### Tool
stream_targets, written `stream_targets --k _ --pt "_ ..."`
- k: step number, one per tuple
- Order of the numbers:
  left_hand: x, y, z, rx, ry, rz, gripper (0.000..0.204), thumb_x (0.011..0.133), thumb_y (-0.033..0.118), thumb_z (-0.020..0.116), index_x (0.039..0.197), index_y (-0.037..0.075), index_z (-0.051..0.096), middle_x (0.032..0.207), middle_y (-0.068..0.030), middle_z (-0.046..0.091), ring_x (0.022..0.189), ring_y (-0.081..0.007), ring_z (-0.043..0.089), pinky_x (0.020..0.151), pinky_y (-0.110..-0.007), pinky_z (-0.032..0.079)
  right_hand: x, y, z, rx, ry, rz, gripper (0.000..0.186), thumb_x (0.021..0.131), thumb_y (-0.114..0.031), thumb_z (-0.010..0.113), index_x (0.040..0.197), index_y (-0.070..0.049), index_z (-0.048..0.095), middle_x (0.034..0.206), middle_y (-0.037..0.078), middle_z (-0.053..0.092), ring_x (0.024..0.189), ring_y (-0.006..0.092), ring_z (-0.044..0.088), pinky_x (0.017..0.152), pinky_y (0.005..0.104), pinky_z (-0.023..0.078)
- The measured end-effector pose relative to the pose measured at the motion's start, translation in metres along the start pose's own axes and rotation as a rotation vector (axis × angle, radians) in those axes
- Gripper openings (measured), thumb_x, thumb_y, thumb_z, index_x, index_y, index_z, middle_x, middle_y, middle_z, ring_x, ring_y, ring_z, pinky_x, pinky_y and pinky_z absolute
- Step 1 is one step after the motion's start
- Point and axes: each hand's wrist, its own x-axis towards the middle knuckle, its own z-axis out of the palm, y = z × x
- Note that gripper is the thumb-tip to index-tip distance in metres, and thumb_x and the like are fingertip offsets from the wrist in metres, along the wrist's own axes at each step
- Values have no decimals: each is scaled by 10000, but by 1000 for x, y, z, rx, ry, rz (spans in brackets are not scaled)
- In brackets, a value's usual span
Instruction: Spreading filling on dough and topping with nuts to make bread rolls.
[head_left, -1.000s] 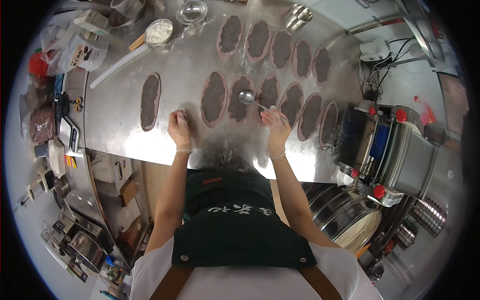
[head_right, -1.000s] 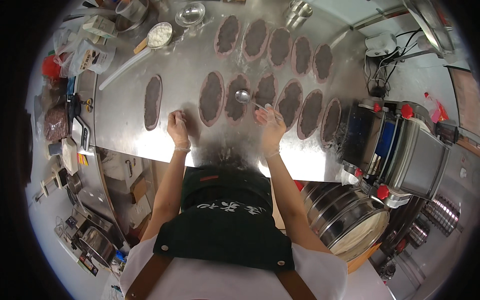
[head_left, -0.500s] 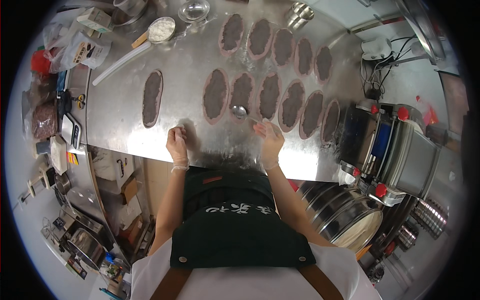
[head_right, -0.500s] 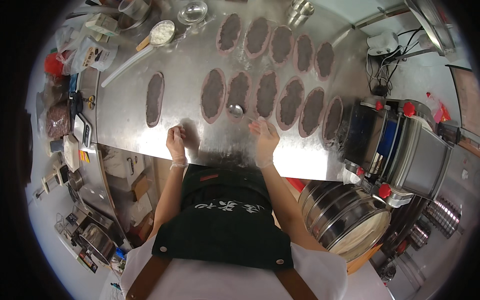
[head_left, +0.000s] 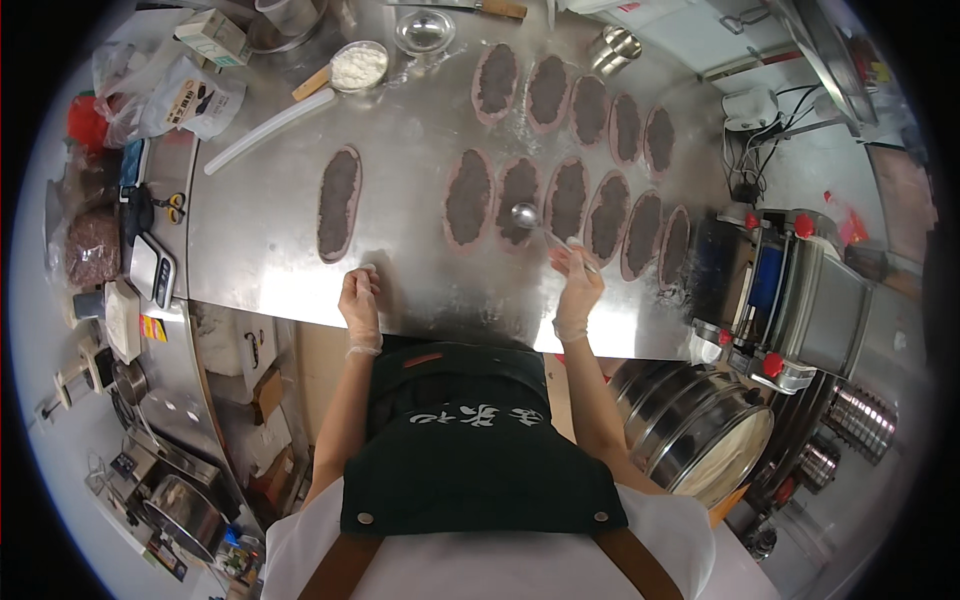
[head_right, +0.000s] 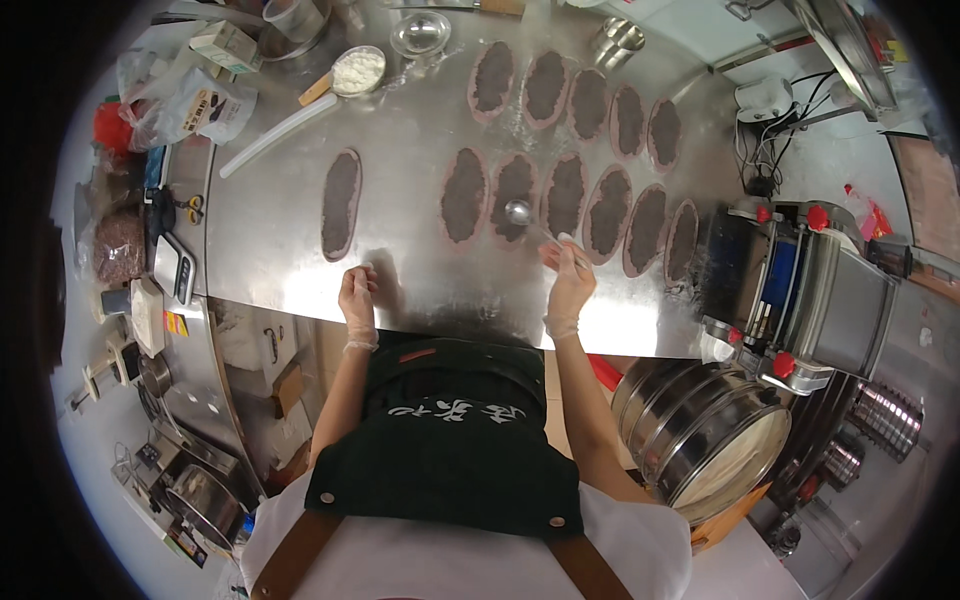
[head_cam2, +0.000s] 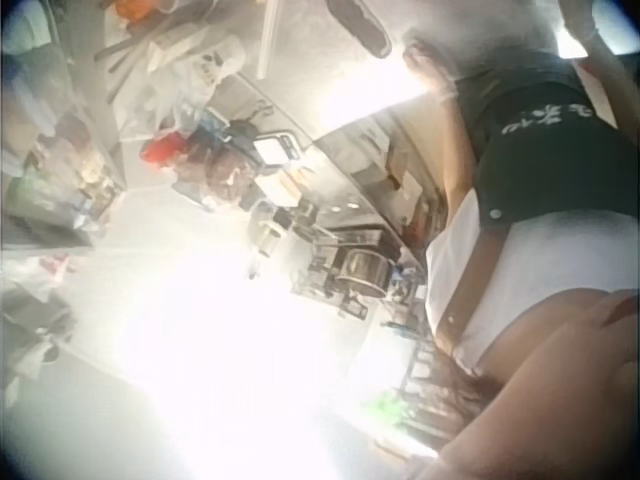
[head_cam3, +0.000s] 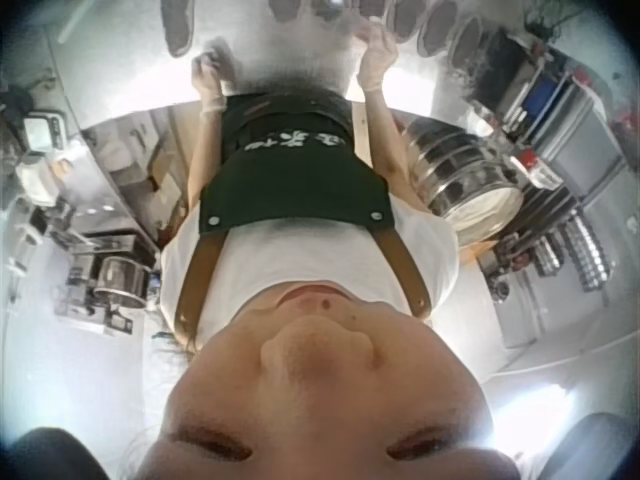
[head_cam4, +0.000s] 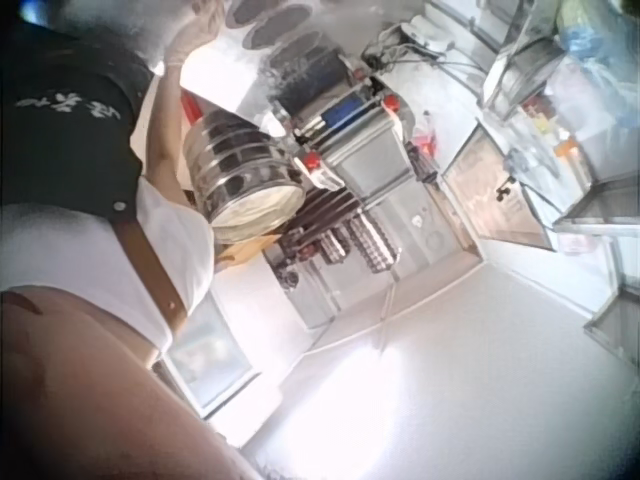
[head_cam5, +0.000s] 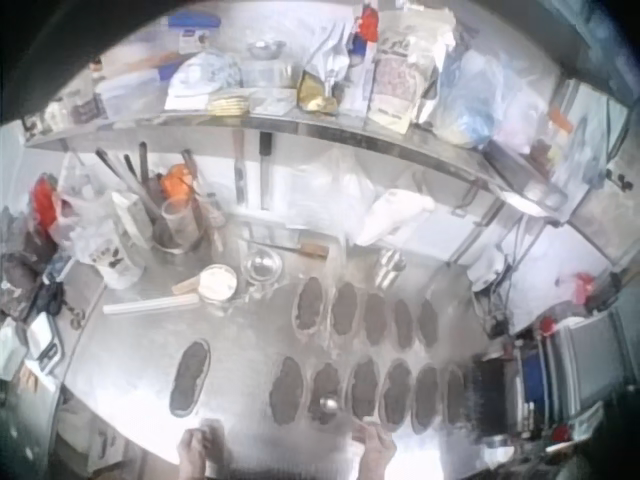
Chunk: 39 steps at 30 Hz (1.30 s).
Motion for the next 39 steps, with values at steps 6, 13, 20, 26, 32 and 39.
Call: stream_targets --k 6,13,20,26,32,39 --pt "39 22 -51 1 -94 6 190 971 129 486 908 9 619 785 -7 579 662 -62 465 619 -213 402 -29 -1 34 -1095 -164 -824 279 875 24 556 1136 -65 600 1009 146 674 805 293 669 675 328 542" --pt "105 50 -141 21 -140 109 175 967 115 496 926 7 627 805 -6 595 684 -61 480 642 -206 411 -47 19 71 -1319 53 -792 222 904 -42 505 1095 -57 617 1044 153 663 873 301 668 728 356 534" --pt "119 85 -121 71 -380 -32 214 936 198 560 1023 51 690 779 -6 617 713 -65 545 660 -216 450 -69 59 193 134 -6 -45 293 996 -160 431 1144 71 533 1155 191 600 1065 285 602 933 348 492" --pt "126 126 -67 -382 -556 -239 290 962 229 527 1150 29 619 964 -55 669 940 -127 596 859 -246 459 -126 91 325 204 -351 186 344 969 -171 504 1241 40 491 1182 164 588 1099 215 571 979 347 441" --pt "179 106 -60 -308 -430 -245 232 959 214 522 1032 41 657 882 -86 686 728 -123 606 638 -253 486 -144 120 352 351 -380 295 297 957 -126 509 1205 34 545 1195 113 596 1055 197 601 920 315 477" --pt "300 147 -55 324 -344 61 234 934 239 544 965 74 707 704 -75 637 601 -170 585 578 -306 455 -126 94 304 -94 -207 317 257 945 -93 513 1139 60 582 1074 141 651 940 226 657 839 299 511"
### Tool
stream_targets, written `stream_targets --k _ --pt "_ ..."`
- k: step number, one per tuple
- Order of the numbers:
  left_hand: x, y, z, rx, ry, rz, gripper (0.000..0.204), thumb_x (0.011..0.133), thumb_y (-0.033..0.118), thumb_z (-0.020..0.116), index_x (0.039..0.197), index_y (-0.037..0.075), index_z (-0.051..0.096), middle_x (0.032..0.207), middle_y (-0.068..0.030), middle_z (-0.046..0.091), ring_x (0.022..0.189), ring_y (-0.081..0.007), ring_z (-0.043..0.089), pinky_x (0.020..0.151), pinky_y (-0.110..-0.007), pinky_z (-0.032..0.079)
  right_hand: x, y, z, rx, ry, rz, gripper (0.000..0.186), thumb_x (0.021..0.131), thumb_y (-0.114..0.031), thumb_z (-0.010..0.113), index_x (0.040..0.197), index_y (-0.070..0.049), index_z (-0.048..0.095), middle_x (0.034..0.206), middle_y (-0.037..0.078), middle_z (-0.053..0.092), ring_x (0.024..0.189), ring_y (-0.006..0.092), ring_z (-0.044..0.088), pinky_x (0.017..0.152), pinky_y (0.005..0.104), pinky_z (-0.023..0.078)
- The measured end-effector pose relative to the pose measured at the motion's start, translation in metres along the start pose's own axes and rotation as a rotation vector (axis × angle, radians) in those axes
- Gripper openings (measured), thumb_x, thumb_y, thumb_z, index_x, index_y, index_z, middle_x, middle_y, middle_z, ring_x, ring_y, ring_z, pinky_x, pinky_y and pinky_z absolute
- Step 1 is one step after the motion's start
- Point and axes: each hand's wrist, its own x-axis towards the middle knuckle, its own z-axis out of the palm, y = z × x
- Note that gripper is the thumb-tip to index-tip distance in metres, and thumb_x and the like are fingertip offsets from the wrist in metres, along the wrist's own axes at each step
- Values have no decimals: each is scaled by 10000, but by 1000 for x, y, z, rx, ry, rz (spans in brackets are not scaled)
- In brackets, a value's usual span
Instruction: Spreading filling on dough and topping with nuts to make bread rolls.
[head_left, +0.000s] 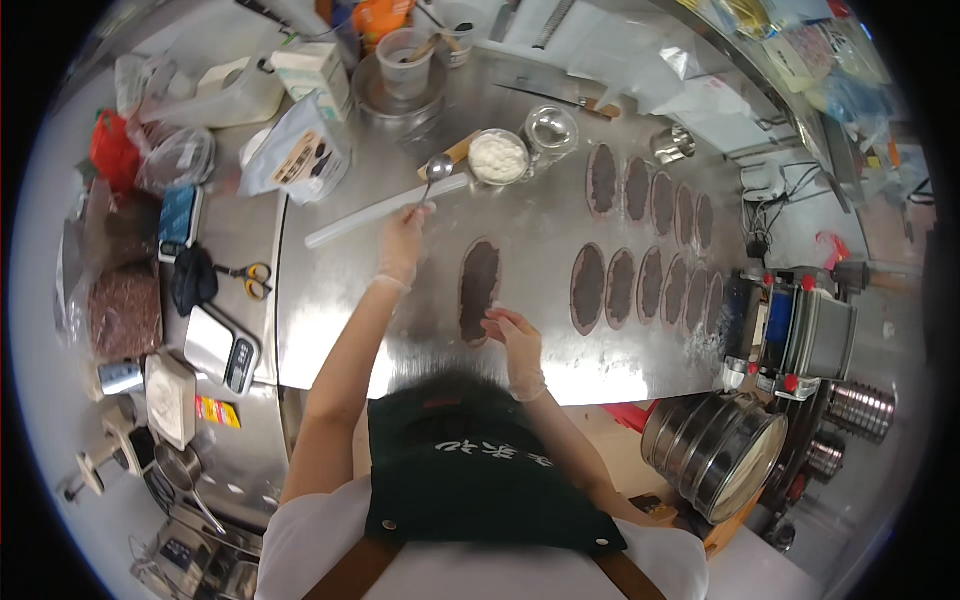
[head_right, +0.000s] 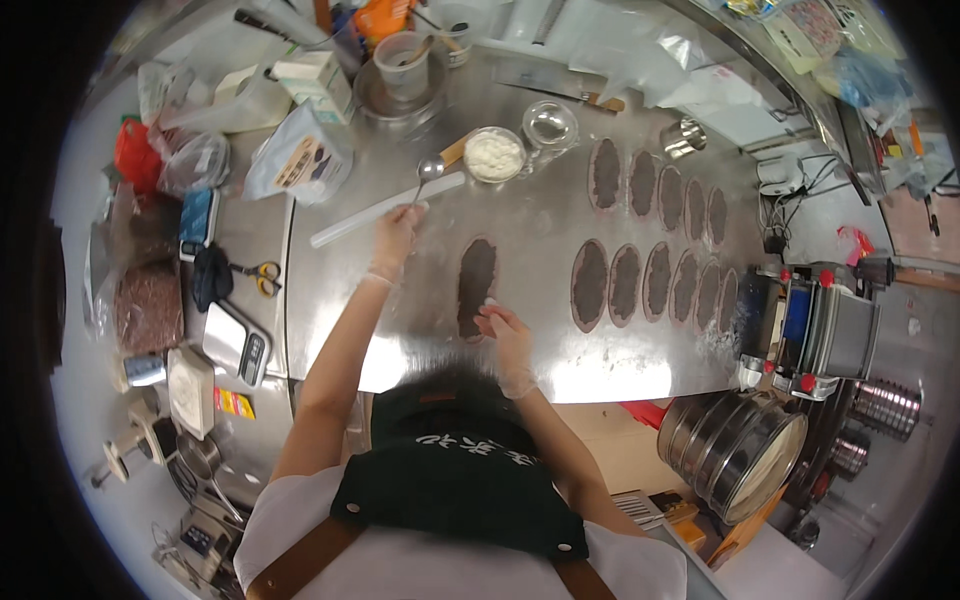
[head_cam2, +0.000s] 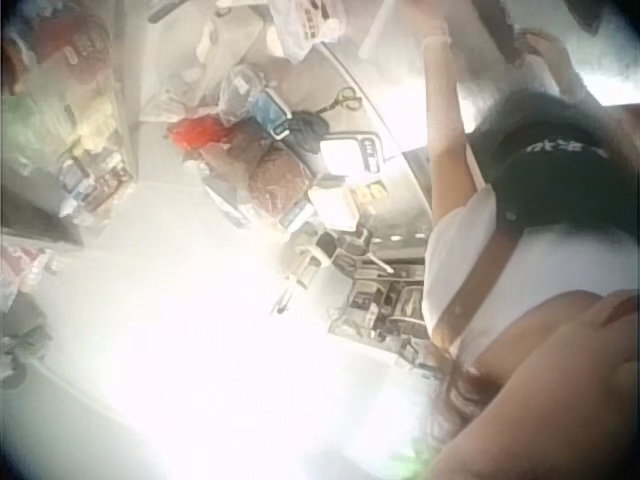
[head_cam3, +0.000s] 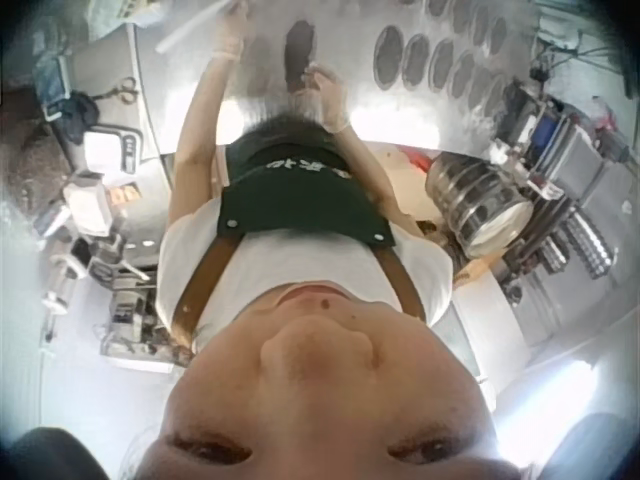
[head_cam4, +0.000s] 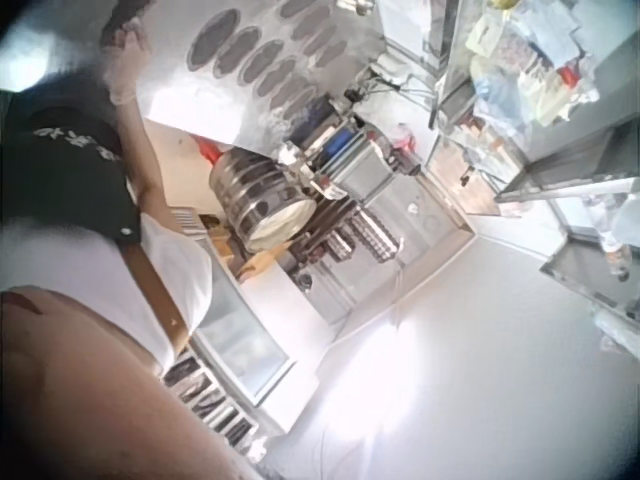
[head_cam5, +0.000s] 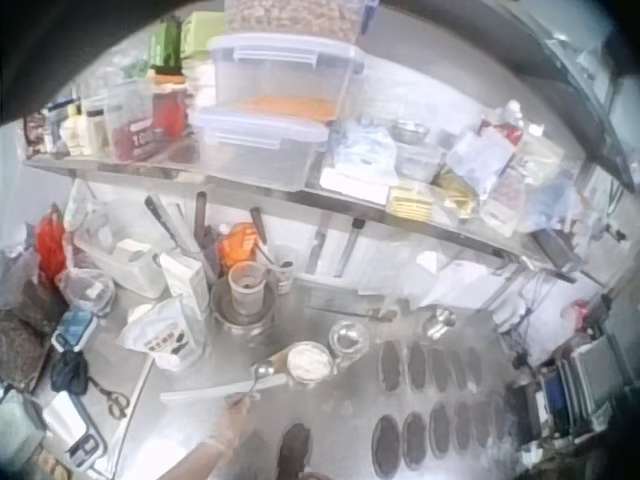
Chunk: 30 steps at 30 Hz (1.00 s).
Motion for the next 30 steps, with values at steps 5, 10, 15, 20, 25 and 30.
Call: stream_targets --k 5,10,15,20,25,30 --pt "56 87 37 434 128 474 242 897 316 587 962 124 718 896 -127 678 795 -305 645 696 -380 499 -9 -13 -63 -65 174 9 286 940 -112 524 1146 83 561 1085 169 646 952 241 657 837 302 512" --pt "115 133 66 621 113 417 249 867 326 620 982 129 720 984 -128 677 922 -322 629 778 -394 482 -27 -18 -83 -74 308 39 247 940 -87 513 1106 78 593 1032 152 663 900 227 668 797 288 527" --pt "151 120 71 616 126 255 273 855 353 626 983 130 719 998 -124 676 920 -321 630 786 -398 482 -34 -14 -92 -16 321 116 248 943 -87 505 1107 79 591 1032 165 661 886 236 671 786 288 532" --pt "142 87 47 603 187 293 257 874 345 589 977 147 716 957 -116 681 895 -331 640 783 -417 493 -30 -18 -101 -27 326 149 243 948 -96 507 1102 73 589 1032 162 665 879 232 671 775 283 527" --pt "128 58 -4 485 361 462 271 885 335 567 984 132 716 953 -143 674 877 -350 638 782 -437 491 -15 -25 -101 -58 264 144 241 949 -99 508 1103 66 591 1029 157 670 872 224 671 768 282 524" --pt "136 66 -42 526 485 331 251 871 174 525 1021 72 699 940 -212 660 920 -387 626 800 -446 488 -5 -29 -89 -94 206 147 235 948 -102 510 1092 61 599 1021 154 673 865 221 673 760 285 524"
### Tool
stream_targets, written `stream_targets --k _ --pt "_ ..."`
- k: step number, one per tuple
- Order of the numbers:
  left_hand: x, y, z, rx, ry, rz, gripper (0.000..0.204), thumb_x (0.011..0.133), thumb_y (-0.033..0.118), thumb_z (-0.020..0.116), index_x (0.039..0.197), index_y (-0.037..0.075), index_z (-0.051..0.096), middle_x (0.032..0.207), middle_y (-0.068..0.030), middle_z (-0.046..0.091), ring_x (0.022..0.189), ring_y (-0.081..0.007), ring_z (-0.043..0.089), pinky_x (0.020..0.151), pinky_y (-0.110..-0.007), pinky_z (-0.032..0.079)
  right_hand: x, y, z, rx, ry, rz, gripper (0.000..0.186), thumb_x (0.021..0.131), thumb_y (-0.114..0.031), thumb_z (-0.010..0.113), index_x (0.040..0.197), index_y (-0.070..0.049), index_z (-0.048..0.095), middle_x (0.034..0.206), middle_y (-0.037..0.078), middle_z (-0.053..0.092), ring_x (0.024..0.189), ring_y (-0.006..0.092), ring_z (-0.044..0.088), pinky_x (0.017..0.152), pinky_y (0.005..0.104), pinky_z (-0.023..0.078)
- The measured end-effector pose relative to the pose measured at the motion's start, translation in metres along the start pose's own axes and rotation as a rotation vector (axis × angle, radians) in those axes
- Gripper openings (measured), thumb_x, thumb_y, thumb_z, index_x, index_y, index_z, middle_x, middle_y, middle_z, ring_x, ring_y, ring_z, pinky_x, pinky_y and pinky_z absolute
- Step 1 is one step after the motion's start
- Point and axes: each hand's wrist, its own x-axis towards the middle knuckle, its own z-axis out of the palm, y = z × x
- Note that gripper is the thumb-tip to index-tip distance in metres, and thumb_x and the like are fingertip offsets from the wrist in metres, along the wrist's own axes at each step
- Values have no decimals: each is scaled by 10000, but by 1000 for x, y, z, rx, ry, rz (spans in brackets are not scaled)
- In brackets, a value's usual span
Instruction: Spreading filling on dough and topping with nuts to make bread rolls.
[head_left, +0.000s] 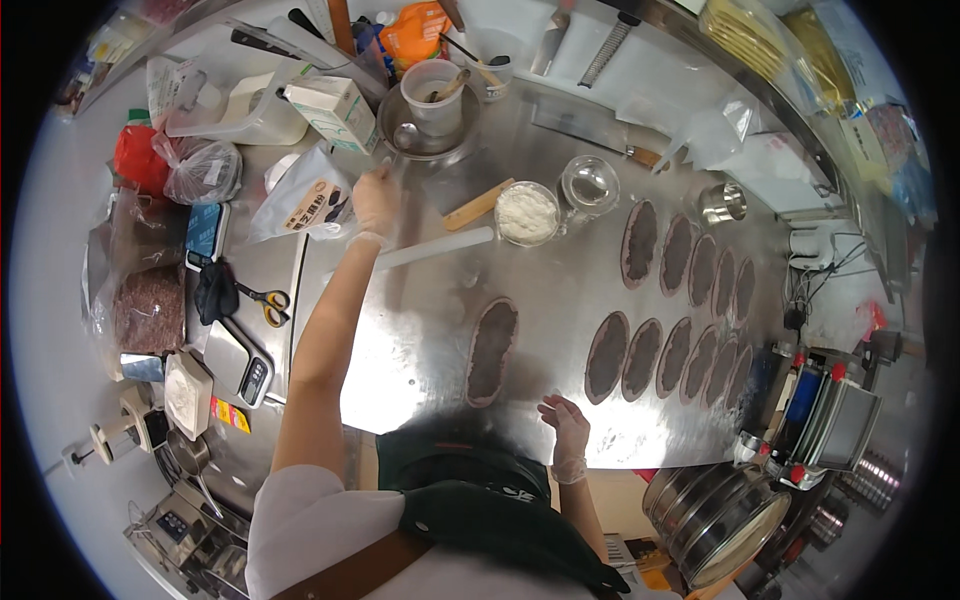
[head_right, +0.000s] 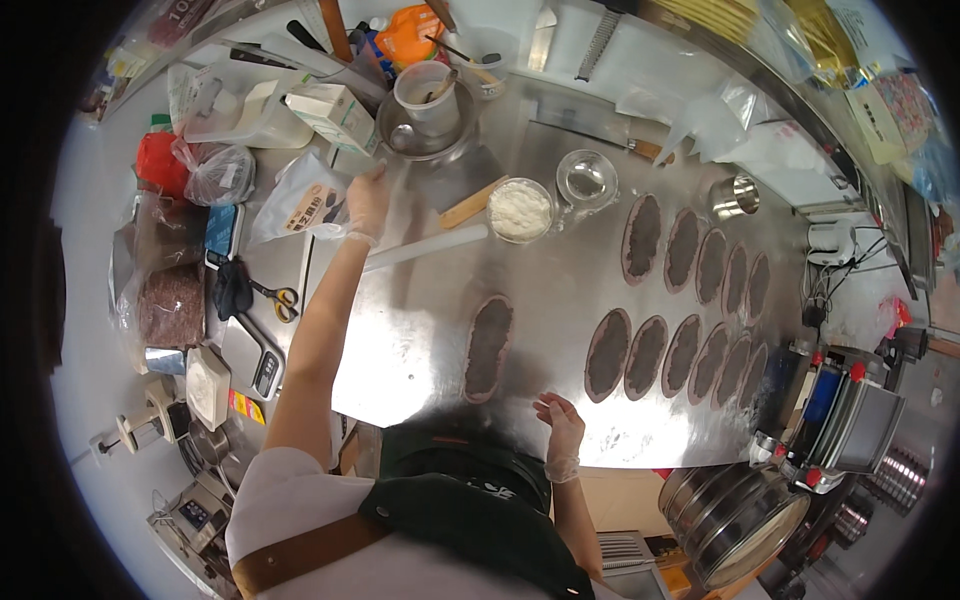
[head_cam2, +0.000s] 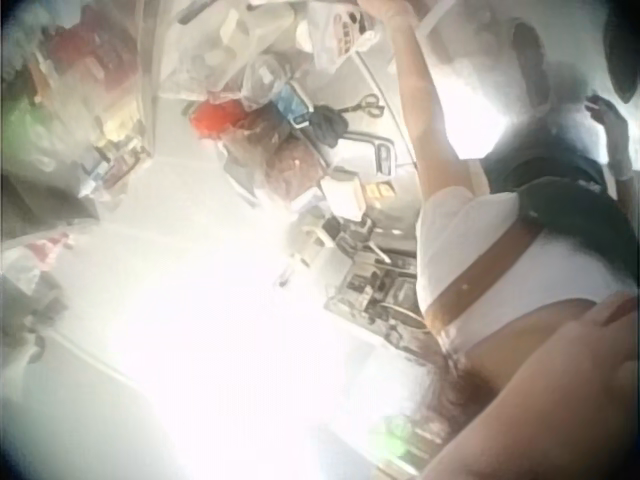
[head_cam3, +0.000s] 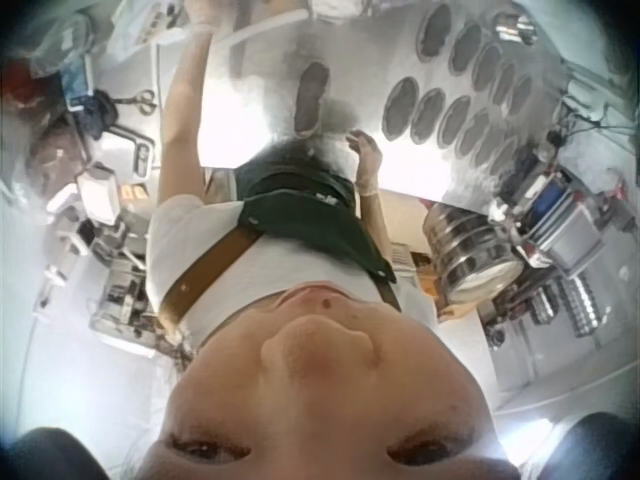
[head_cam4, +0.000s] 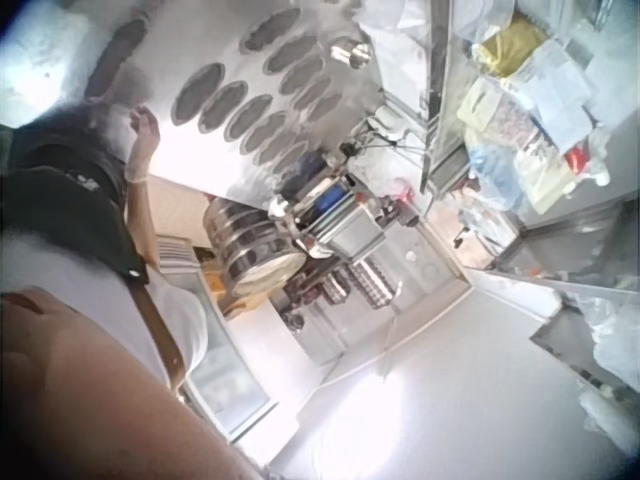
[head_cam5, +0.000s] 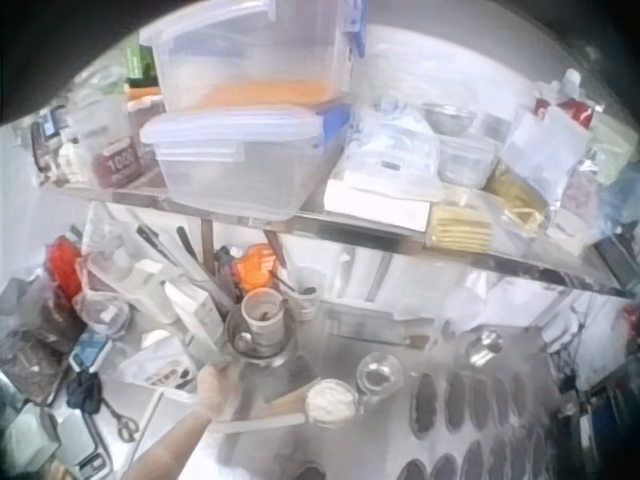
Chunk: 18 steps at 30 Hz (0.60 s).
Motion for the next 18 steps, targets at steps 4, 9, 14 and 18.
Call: stream_targets --k 4,9,14,18 --pt "33 7 3 111 -47 -19 282 864 125 488 1054 40 679 933 -244 652 939 -405 617 807 -451 486 -3 -1 12 -57 -63 18 260 943 -100 503 1123 76 572 1045 182 661 903 250 665 790 301 511" --pt "22 30 -5 14 29 -81 295 885 91 482 1115 -7 641 947 -278 634 924 -423 609 790 -453 485 -9 1 13 -65 -60 11 237 950 -104 507 1087 65 600 1030 152 672 893 228 672 766 287 522" --pt "-75 3 -9 -219 62 -112 301 902 74 503 1164 -17 621 935 -237 639 821 -360 627 732 -408 477 -11 9 9 -56 -42 -5 287 942 -117 507 1137 84 566 1050 180 660 910 248 662 794 298 511" --pt "-87 -56 16 -407 -51 -271 314 904 79 512 1188 -10 614 909 -183 646 788 -273 627 703 -361 470 -11 6 20 -84 -102 -8 246 949 -98 490 1097 64 601 1026 148 673 891 214 666 779 282 516"
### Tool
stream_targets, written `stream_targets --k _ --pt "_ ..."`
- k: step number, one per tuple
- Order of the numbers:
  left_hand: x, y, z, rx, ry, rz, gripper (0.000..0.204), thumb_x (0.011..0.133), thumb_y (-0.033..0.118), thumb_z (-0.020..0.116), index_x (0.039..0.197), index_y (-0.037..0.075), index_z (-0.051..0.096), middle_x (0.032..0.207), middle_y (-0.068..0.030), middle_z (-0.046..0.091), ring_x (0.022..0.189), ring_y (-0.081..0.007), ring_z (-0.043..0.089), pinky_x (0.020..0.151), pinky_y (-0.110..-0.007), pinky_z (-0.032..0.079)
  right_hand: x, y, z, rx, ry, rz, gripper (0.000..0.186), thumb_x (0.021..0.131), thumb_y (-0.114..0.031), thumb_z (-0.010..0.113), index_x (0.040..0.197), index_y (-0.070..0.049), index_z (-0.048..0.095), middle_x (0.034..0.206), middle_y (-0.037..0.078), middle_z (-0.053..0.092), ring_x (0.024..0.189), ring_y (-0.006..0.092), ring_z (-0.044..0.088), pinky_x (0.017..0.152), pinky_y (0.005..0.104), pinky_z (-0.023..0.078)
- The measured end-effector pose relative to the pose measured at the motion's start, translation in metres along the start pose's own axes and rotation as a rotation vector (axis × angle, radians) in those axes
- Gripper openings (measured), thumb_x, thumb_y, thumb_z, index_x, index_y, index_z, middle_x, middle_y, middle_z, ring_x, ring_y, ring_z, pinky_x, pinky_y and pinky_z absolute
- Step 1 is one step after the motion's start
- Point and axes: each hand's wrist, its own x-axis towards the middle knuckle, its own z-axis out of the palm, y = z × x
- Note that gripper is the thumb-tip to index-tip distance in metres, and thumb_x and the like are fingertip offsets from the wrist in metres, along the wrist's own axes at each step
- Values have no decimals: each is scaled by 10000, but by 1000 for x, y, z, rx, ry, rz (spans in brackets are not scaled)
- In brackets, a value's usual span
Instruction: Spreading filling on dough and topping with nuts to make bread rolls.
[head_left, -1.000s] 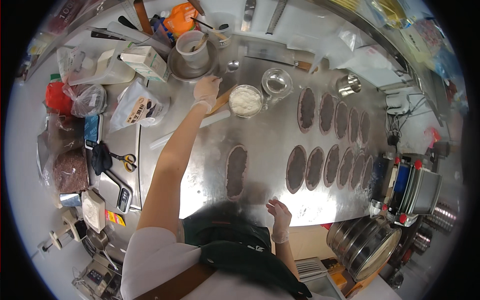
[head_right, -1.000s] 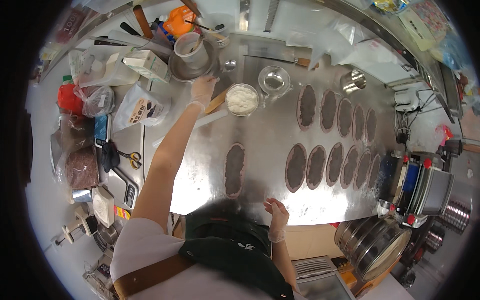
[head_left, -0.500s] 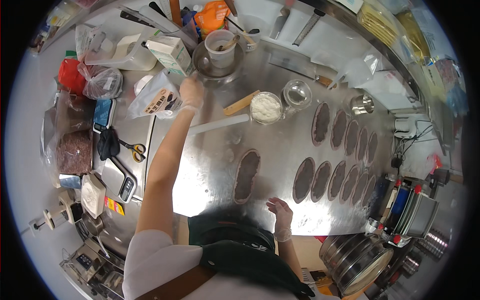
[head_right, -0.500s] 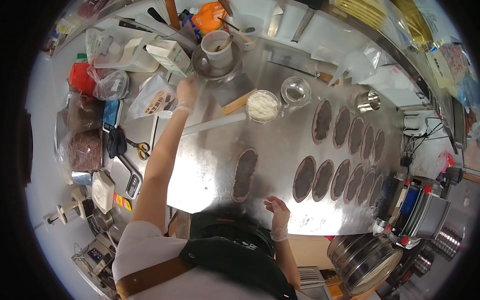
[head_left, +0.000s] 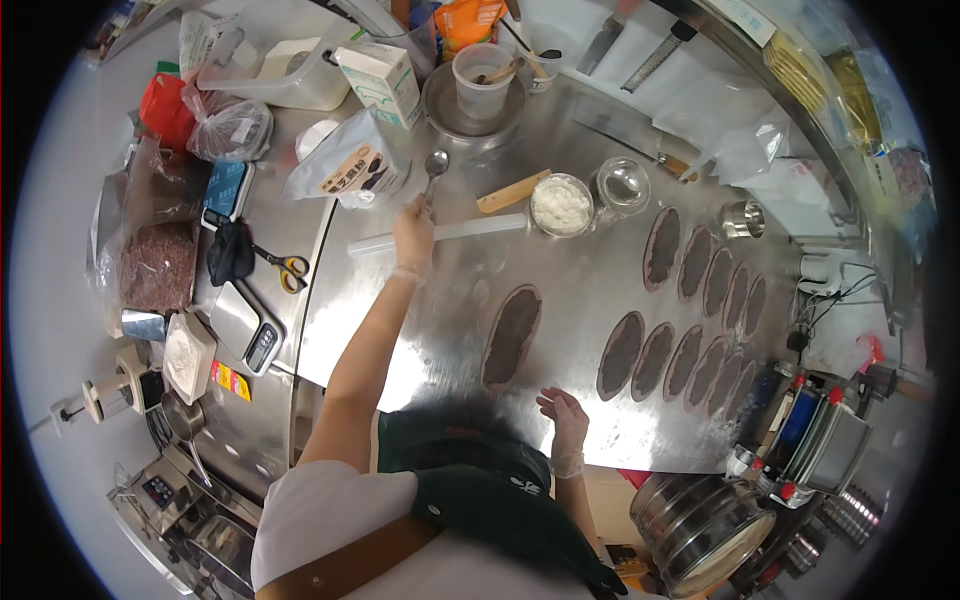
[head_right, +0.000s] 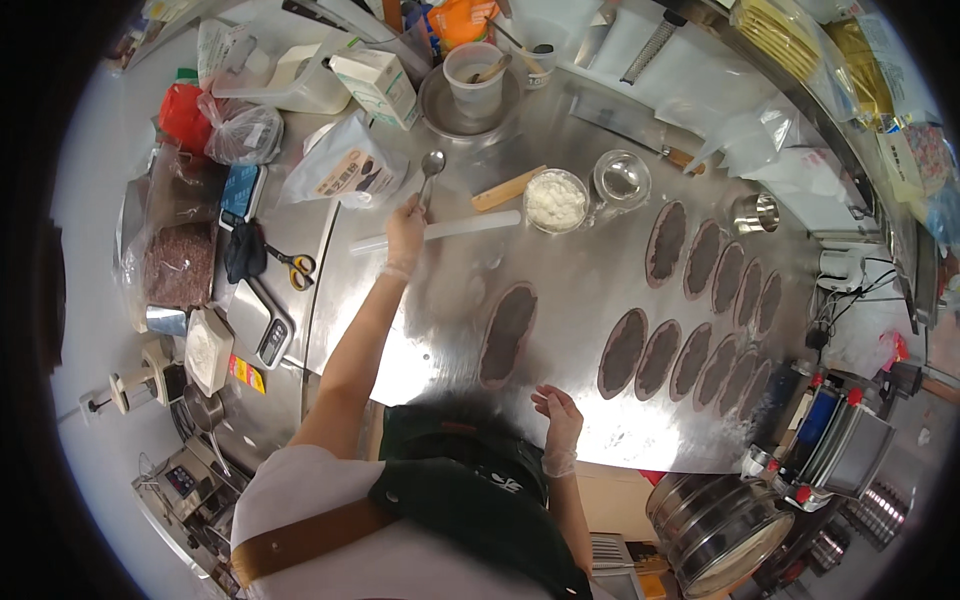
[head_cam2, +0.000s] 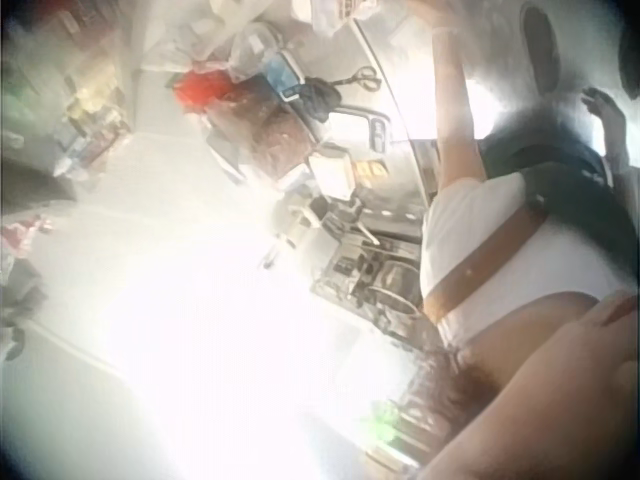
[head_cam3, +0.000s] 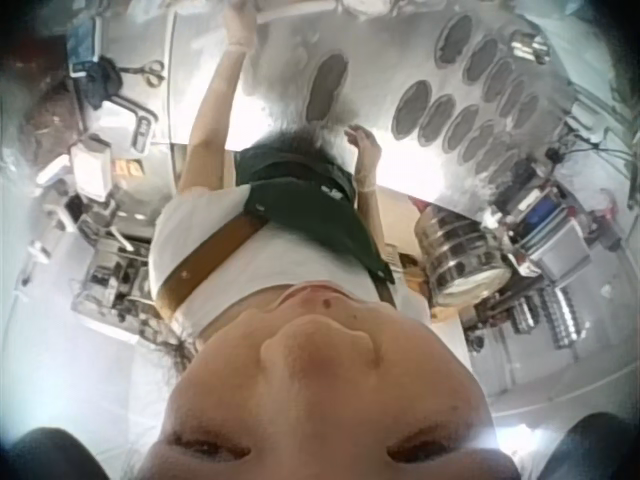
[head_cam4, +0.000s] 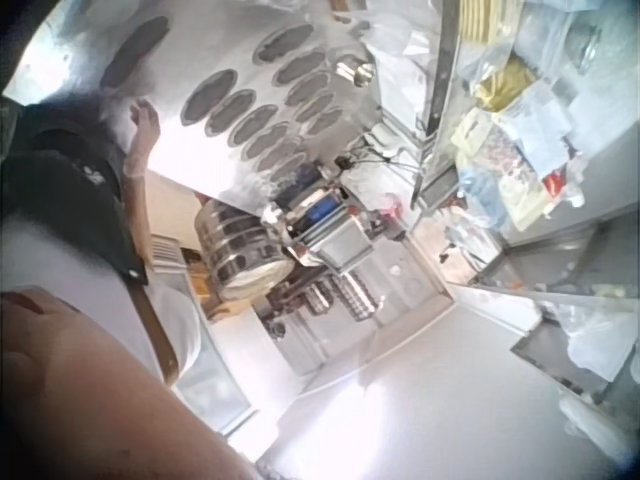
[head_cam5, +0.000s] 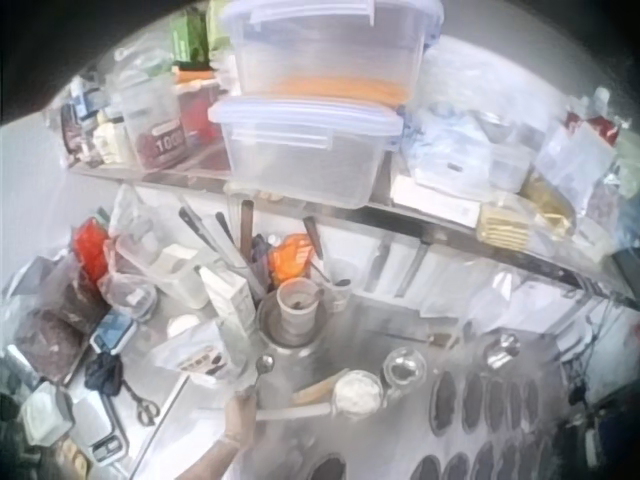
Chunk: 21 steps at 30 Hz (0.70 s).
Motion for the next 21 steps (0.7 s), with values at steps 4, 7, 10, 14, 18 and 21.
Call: stream_targets --k 4,7,10,14,18,21 --pt "21 10 -12 63 -67 -18 322 894 110 528 1185 6 622 926 -177 652 842 -288 629 727 -378 477 -5 -2 3 -18 2 -14 238 948 -93 493 1088 63 607 1021 149 675 887 214 667 777 279 516" --pt "27 1 -22 328 -22 108 332 881 164 553 1171 22 631 962 -172 647 869 -308 631 734 -404 483 -10 1 2 -38 2 -22 234 948 -86 494 1085 62 612 1020 149 676 884 216 669 774 278 517" --pt "13 8 -23 606 -5 151 350 865 226 583 1170 64 635 1012 -152 633 922 -312 608 752 -432 475 -10 6 -1 -63 28 -25 233 947 -82 496 1093 56 614 1016 151 678 879 222 673 769 275 519" --pt "-27 18 -47 898 34 576 379 826 305 630 1162 130 628 1069 -102 596 1006 -282 548 797 -428 454 -5 17 0 -56 -10 -35 235 941 -86 506 1093 56 614 1014 153 678 877 222 673 761 273 517" --pt "-26 -15 -39 916 -124 707 367 755 263 691 1083 116 617 1023 -98 566 982 -297 533 829 -425 419 -4 21 9 -135 -96 -52 255 940 -109 514 1104 62 608 1024 148 676 880 221 673 752 278 513" --pt "-32 -25 -38 998 -144 680 343 772 226 653 1085 94 615 1013 -100 558 975 -281 537 810 -405 444 -8 19 8 -177 -117 -72 268 944 -126 513 1113 60 607 1036 144 673 888 220 671 754 283 510"
